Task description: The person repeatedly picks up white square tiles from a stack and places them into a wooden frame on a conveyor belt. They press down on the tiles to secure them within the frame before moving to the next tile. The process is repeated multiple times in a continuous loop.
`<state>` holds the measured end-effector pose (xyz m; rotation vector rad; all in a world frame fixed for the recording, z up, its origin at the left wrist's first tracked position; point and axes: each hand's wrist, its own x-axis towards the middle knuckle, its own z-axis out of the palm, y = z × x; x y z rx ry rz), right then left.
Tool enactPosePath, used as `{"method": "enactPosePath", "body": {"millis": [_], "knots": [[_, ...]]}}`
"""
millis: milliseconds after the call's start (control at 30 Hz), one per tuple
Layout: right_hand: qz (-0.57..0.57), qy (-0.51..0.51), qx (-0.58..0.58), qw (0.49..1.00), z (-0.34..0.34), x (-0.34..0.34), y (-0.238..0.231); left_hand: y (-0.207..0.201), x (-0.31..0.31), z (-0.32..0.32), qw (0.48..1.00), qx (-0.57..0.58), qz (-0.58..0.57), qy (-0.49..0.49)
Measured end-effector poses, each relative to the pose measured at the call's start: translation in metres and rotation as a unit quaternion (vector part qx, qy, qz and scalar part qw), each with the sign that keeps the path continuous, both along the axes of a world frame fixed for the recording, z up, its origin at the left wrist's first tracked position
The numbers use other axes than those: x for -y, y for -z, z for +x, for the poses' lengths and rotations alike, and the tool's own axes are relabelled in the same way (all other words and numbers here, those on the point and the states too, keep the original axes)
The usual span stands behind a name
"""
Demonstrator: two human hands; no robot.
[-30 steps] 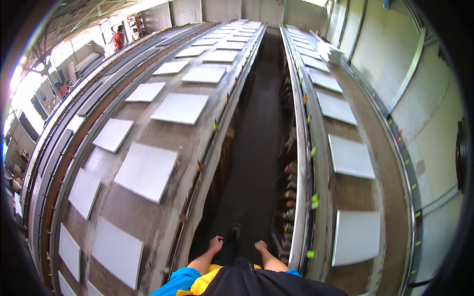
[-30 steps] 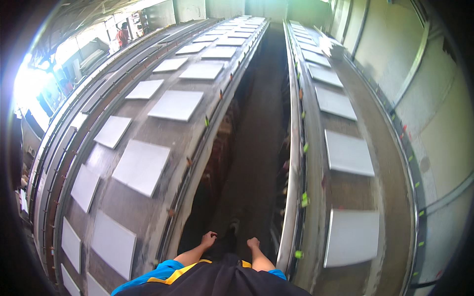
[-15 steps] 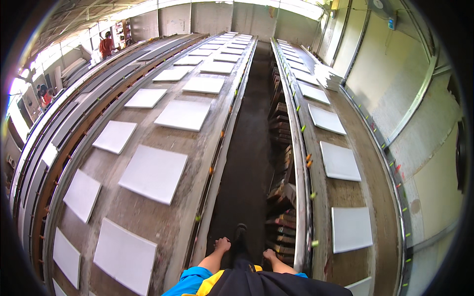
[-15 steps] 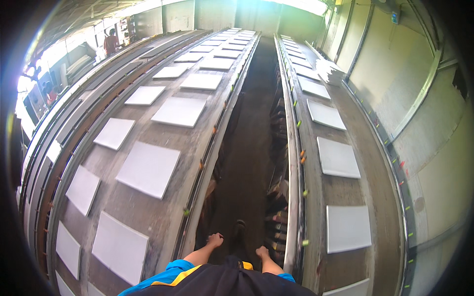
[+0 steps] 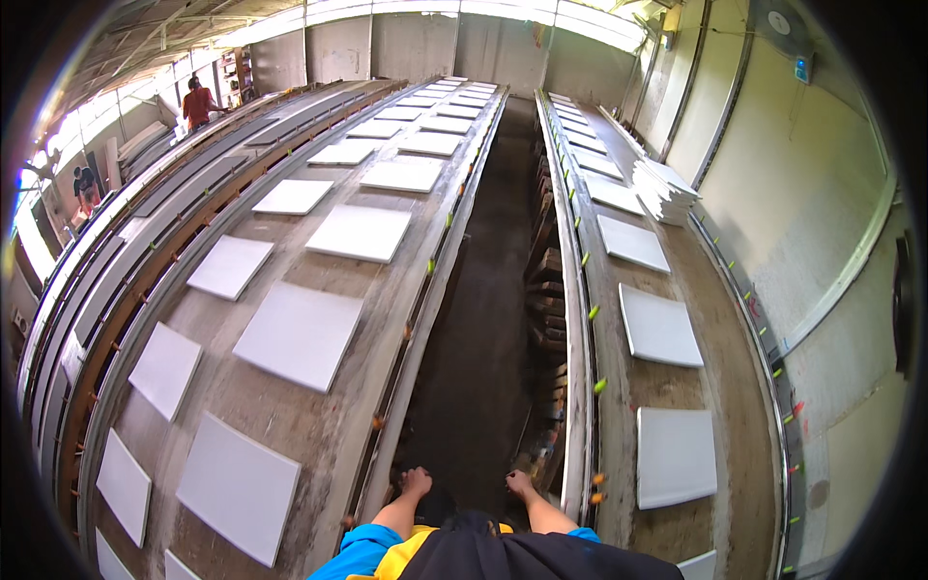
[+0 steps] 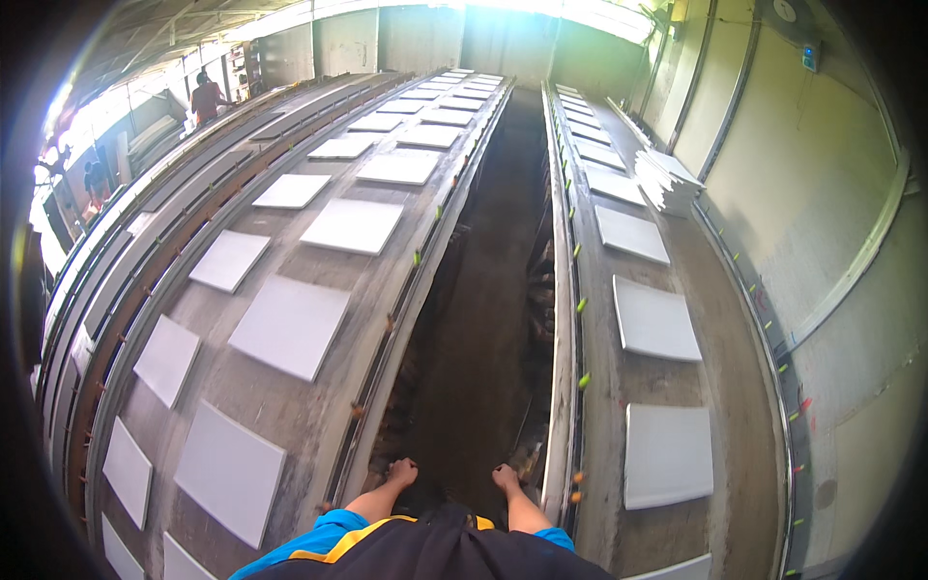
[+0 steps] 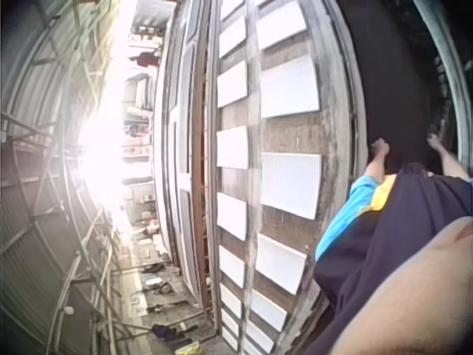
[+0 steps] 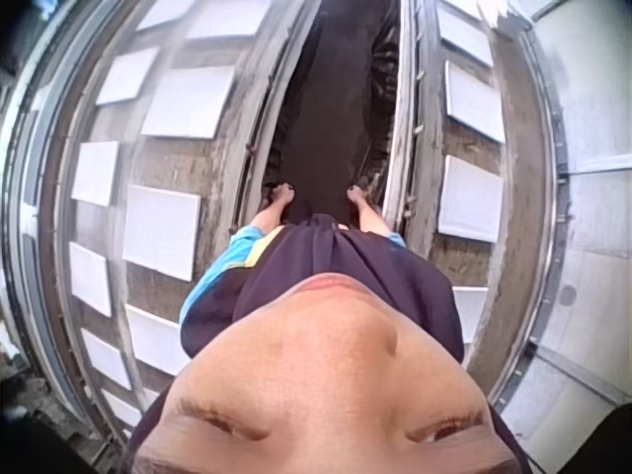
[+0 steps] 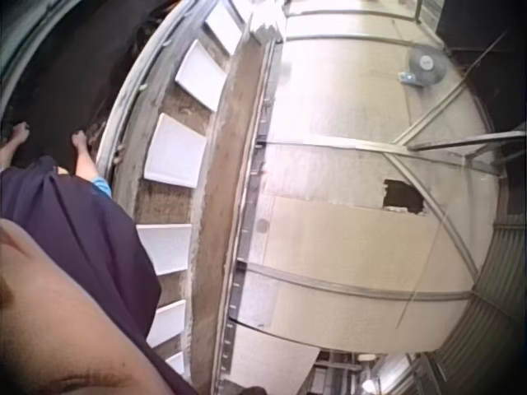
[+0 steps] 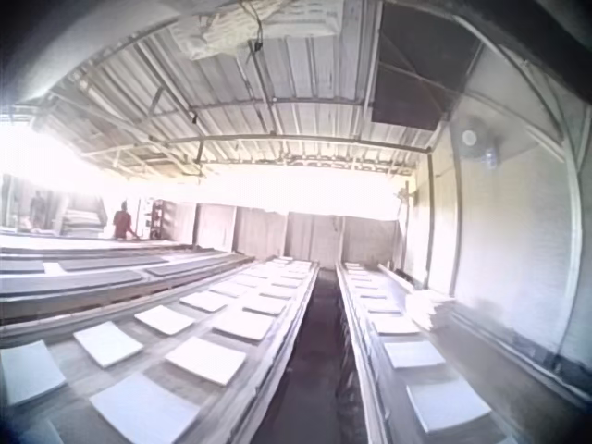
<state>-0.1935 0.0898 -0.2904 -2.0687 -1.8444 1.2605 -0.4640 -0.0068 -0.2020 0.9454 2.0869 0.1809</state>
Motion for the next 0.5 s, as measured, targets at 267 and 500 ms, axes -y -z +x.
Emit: {"method": "enactPosePath", "body": {"millis": [267, 500], "knots": [[-0.140, -0.059, 0.093, 0.984, -0.025, -0.136, 0.019, 0.015, -0.161, -0.018, 0.998, -0.030, -0.047, 0.015], [-0.119, 0.017, 0.047, 0.992, -0.018, -0.335, -0.003, 0.013, -0.377, -0.029, 0.997, 0.022, 0.000, 0.068]]}}
